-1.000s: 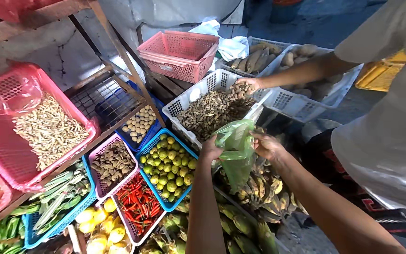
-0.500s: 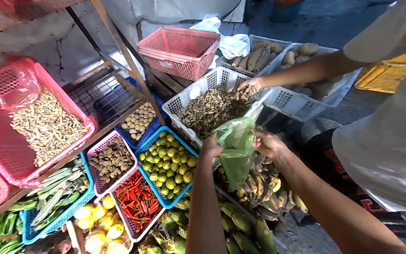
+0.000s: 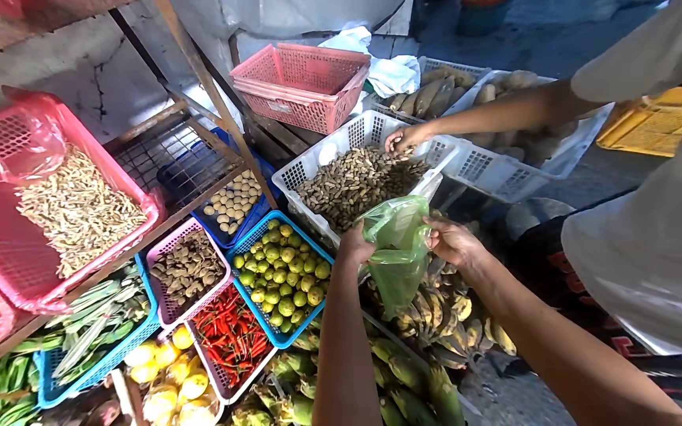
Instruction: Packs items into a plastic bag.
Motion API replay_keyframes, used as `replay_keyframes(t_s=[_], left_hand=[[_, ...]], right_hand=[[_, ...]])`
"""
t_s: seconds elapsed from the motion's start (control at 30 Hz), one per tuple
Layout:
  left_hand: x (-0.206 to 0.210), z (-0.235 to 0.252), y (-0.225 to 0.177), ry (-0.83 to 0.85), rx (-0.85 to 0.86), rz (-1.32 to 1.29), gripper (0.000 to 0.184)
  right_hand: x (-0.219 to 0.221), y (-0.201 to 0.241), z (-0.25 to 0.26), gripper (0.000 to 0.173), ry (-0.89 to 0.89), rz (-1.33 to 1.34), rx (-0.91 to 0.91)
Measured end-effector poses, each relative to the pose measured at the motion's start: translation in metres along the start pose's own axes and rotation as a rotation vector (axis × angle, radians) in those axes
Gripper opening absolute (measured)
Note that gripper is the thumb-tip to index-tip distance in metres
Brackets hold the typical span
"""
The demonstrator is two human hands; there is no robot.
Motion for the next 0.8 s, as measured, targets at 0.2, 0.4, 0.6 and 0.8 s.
replay_keyframes(t_s=[0.2, 0.4, 0.6, 0.8], left_hand=[[0.0002, -0.0010, -0.0014, -0.002, -0.011, 0.002, 0.077], [-0.0004, -0.0010, -0.0018, 0.000, -0.007, 0.013, 0.078], [0.0003, -0.0013, -0.0016, 0.002, -0.024, -0.010, 0.078], [0.0006, -0.0003, -0.0005, -0.009, -0.014, 0.003, 0.078]], right_hand=[[-0.0006, 0.0002, -0.0004, 0.011, 0.003, 0.007, 0.007], [-0.0017, 0.0027, -0.0017, 0.014, 0.002, 0.019, 0.009], [-0.0038, 0.0053, -0.0011, 0.013, -0.002, 0.026, 0.010], [-0.0031, 0.0050, -0.0015, 0.016, 0.006, 0.026, 0.007]])
Point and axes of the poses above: each hand's wrist, its own z-axis towards the middle knuckle, its own x-axis out of the palm, y = z × x, the point moved 5 cm from there along z, towards the middle knuckle, and after that the axes turned 4 degrees about x, right-handed, at the moved point
